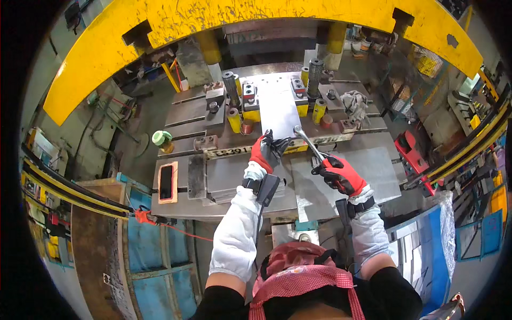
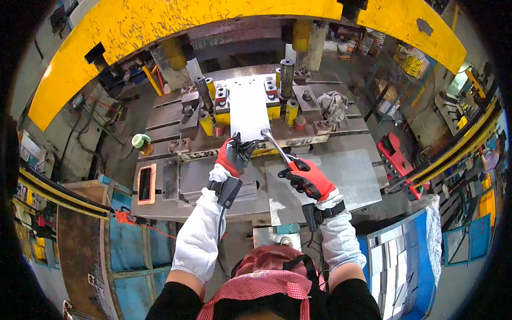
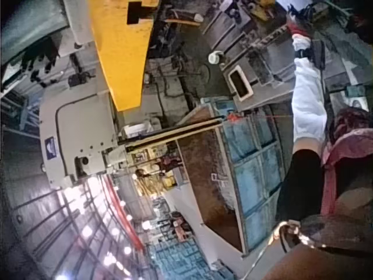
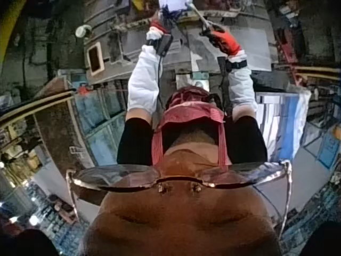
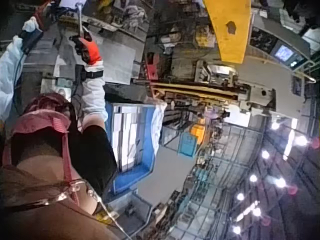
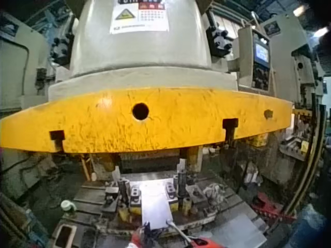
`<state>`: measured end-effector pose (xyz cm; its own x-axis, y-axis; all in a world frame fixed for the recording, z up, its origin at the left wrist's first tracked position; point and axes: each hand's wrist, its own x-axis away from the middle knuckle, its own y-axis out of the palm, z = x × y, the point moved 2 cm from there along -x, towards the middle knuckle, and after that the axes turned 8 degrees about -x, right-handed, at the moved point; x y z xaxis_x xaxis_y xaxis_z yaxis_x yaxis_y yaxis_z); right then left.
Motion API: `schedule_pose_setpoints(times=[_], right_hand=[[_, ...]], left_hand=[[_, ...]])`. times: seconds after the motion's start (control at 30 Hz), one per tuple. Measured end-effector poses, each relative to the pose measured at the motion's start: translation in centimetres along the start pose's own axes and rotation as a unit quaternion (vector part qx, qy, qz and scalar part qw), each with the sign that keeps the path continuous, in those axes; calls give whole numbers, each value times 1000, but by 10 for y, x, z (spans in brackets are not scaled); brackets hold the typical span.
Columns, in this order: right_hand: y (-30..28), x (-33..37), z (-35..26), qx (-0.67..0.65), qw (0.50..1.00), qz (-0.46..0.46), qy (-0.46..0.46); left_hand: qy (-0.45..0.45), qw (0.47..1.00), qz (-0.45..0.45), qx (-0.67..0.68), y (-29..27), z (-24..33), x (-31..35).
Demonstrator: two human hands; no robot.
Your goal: Using a hydraulic press to stamp components from metal sheets and sorting the parts.
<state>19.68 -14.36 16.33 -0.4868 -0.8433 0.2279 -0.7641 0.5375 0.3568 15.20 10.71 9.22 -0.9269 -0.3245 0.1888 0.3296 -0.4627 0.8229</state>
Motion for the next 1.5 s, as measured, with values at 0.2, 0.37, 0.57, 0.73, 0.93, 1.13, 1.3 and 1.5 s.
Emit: schedule_pose_setpoints(times=[0.2, 0.37, 0.57, 0.73, 0.93, 1.13, 1.3, 1.5], right_hand=[[14, -88, -58, 37, 995, -54, -79], [-26, -181, -80, 318, 854, -165, -379], [-43, -106, -71, 428, 692, -74, -577], [-98, 13, 6, -52, 995, 48, -71], [-152, 51, 80, -58, 992, 110, 27], [-158, 25, 107, -46, 984, 167, 39], [-129, 53, 74, -35, 971, 235, 37], [-155, 68, 96, -61, 957, 280, 45]], left_hand=[[53, 997, 49, -4, -10, 1, 3], [47, 998, 48, -6, -3, -8, -6], [90, 996, 16, -5, -4, -10, 2], [78, 996, 36, 7, -37, -17, -2], [126, 990, 36, -44, -4, -10, -13], [149, 981, 114, -41, 11, 9, -43], [231, 892, 157, -355, 9, 24, -63], [162, 976, 116, -84, -13, 20, -89]])
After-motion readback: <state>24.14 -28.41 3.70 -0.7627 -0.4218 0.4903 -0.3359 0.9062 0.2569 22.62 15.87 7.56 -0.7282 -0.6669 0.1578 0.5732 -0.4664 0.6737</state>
